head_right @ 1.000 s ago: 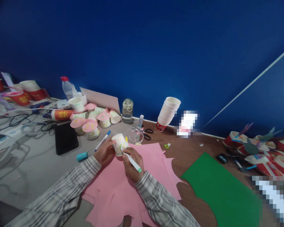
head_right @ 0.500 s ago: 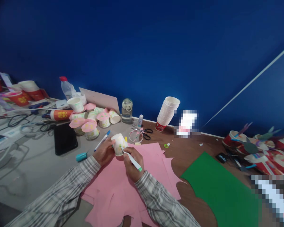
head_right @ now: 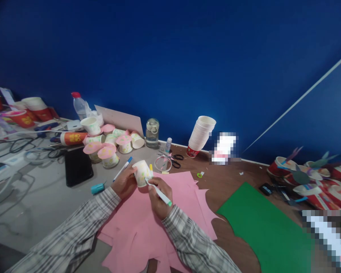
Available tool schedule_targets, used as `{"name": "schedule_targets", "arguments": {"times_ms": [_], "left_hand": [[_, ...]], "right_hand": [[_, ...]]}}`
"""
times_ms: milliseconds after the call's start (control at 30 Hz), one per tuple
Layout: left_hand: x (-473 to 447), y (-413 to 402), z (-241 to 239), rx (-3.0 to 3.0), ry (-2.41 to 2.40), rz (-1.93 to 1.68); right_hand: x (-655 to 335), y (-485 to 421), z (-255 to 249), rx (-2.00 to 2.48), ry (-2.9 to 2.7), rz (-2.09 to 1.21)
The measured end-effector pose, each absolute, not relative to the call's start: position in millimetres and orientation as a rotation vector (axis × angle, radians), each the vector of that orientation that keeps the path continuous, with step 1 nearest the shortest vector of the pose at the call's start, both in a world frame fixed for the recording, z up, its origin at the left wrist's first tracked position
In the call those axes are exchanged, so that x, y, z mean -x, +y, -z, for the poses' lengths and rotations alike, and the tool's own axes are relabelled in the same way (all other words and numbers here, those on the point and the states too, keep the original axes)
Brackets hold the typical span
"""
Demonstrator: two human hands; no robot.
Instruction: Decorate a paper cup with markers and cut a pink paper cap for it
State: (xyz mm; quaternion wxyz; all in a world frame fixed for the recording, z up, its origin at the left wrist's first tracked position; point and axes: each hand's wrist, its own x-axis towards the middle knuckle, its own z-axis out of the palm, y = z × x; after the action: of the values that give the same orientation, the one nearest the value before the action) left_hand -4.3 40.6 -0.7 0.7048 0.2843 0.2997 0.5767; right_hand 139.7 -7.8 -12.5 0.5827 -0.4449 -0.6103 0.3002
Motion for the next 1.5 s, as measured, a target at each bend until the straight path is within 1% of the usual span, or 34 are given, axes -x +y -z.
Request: {"name": "schedule_targets", "arguments": {"times_ms": [933, 1300, 1500], "left_hand": [[2.7, 40.0, -2.9, -0.586, 0.663, -1.269], [2.4, 40.4, -2.3, -0.593, 0.665, -1.275], [2.3, 39.7, -2.1, -0.593, 0.660, -1.274]], "right_hand": [[-139.1, -6.9, 11.9, 1.026, -1.462, -0.711], [-140.1, -7.1, 11.1, 0.985, -1.500, -0.669], [-138.8, -7.8, 8.2, 0.918, -1.548, -0.575]]}}
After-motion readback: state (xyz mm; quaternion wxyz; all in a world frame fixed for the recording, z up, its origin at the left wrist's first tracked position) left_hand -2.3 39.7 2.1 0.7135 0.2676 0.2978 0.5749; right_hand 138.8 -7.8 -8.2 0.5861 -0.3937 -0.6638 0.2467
